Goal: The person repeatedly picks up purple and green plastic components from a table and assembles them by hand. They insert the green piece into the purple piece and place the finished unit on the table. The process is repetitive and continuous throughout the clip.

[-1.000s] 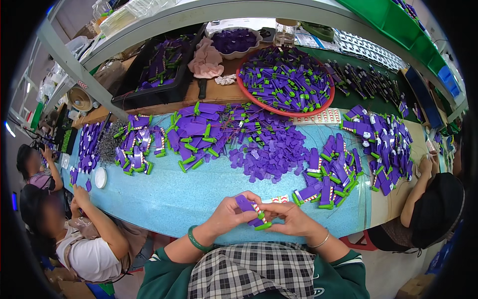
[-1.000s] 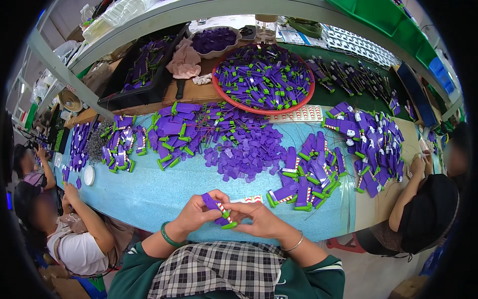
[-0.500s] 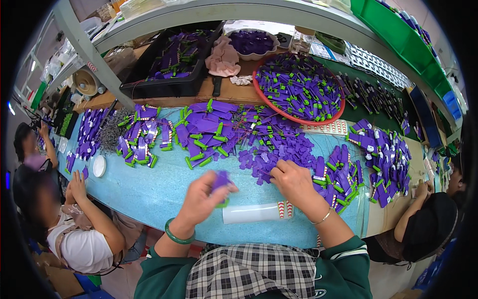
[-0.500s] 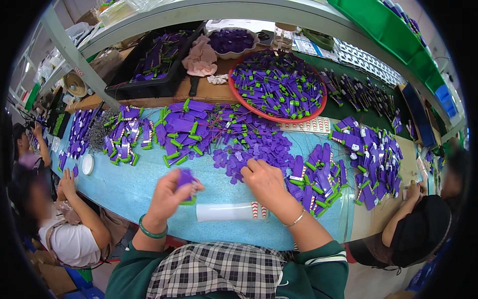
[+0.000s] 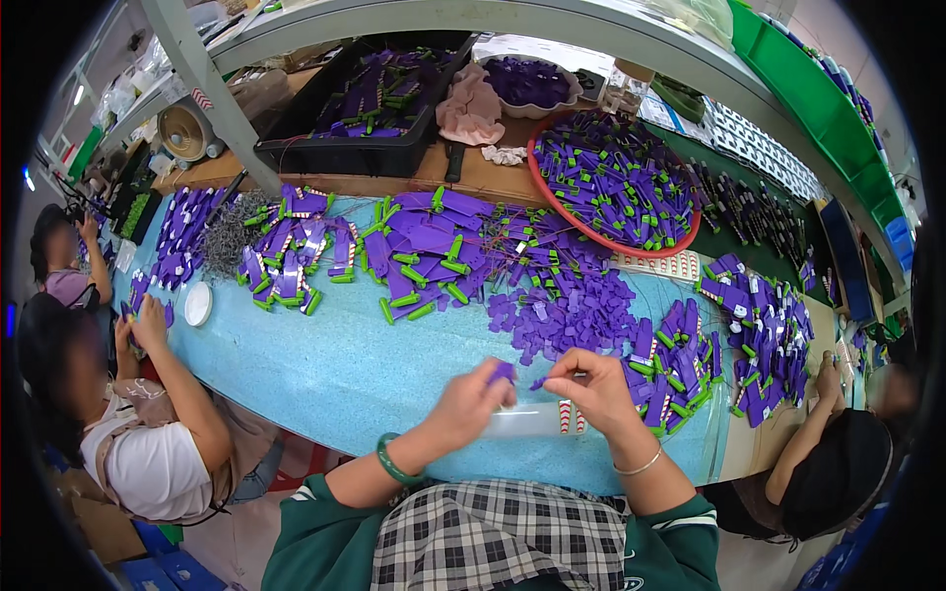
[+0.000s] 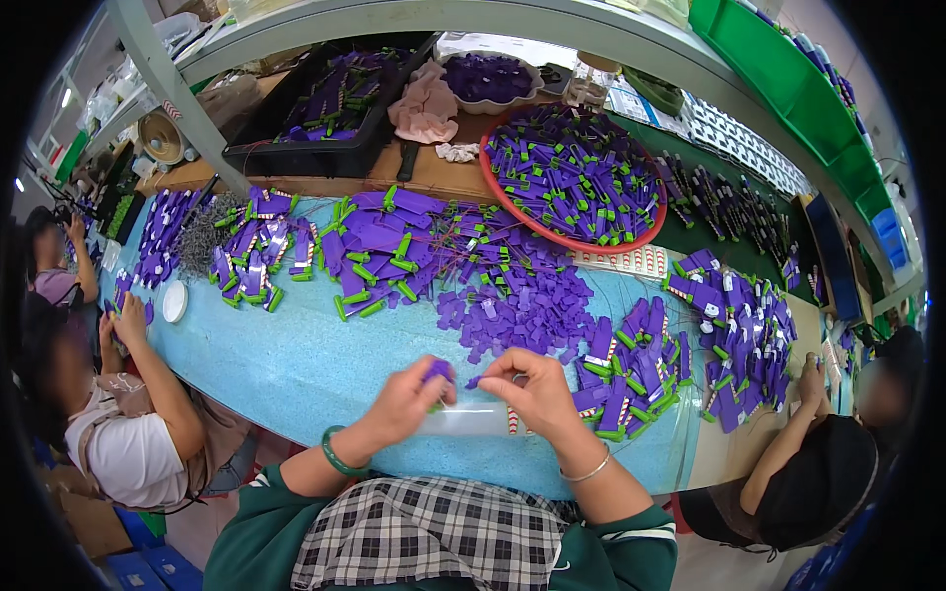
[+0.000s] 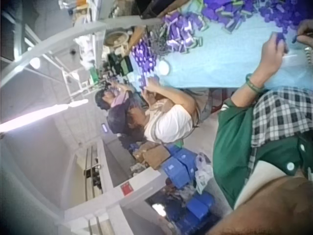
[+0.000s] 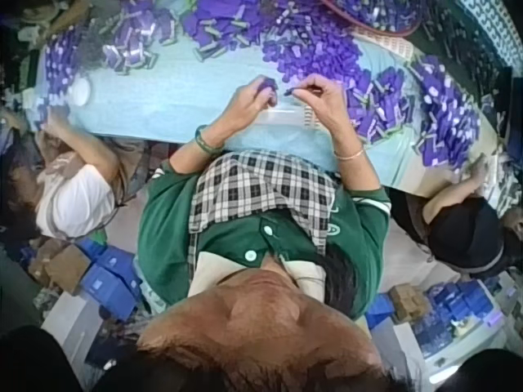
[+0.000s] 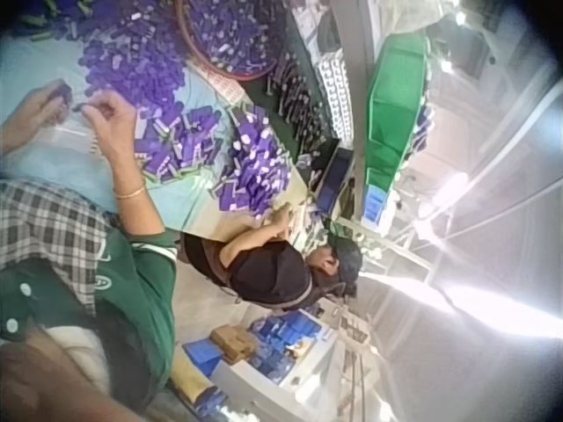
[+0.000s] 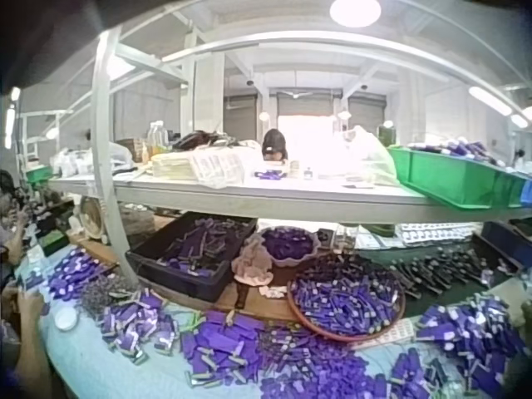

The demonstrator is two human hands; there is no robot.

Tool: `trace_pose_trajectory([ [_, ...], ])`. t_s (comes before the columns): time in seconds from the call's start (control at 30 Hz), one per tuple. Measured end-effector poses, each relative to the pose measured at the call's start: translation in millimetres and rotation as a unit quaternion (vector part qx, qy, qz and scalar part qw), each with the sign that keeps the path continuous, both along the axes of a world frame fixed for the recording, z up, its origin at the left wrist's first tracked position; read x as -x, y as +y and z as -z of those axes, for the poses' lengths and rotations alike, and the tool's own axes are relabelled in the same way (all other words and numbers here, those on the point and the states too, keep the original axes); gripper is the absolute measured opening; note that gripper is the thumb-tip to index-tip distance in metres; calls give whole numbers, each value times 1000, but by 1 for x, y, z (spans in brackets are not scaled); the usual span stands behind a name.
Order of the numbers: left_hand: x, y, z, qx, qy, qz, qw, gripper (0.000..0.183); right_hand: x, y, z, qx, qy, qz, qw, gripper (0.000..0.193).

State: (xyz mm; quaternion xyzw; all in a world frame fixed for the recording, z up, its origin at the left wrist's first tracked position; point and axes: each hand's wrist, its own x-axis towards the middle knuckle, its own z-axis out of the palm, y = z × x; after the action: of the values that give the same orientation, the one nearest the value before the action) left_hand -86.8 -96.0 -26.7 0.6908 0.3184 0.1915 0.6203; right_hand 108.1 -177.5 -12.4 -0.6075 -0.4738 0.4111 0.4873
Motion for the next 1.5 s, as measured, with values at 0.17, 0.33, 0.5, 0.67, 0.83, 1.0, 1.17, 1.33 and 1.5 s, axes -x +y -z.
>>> trace_pose_trajectory([
  [0.17, -10, -17, 2, -146, 6, 106, 984, 11, 17, -18, -1, 21, 19, 21, 999, 11],
  [0.33, -9, -19, -1, -221, 6, 110, 969, 20, 18, -24, 3, -27, -52, 11, 998, 11],
  [0.5, -12, -21, 2, -235, 18, 111, 965, 19, 21, -27, 14, -7, 7, 46, 999, 11],
  [0.67, -12, -22, -4, -213, 50, 156, 963, 18, 20, -25, -1, -57, -83, 2, 995, 12],
  [0.83, -15, -24, -3, -39, 35, 167, 985, 23, 22, -27, -1, -31, -90, 11, 995, 13],
  [1.0, -26, -20, -1, 22, 20, 197, 980, 24, 10, -30, 1, 18, -82, 17, 996, 11],
  [1.17, -26, 56, -22, -337, 22, 62, 939, 17, -73, -38, -37, 26, -223, 25, 974, 7],
  [1.33, -5, 162, -36, -647, 256, -18, 718, 27, -84, -54, -53, -18, -599, 135, 789, 28],
  [1.5, -4, 187, -17, -702, 172, -22, 691, 14, -24, -67, -14, -89, -520, -59, 848, 27],
])
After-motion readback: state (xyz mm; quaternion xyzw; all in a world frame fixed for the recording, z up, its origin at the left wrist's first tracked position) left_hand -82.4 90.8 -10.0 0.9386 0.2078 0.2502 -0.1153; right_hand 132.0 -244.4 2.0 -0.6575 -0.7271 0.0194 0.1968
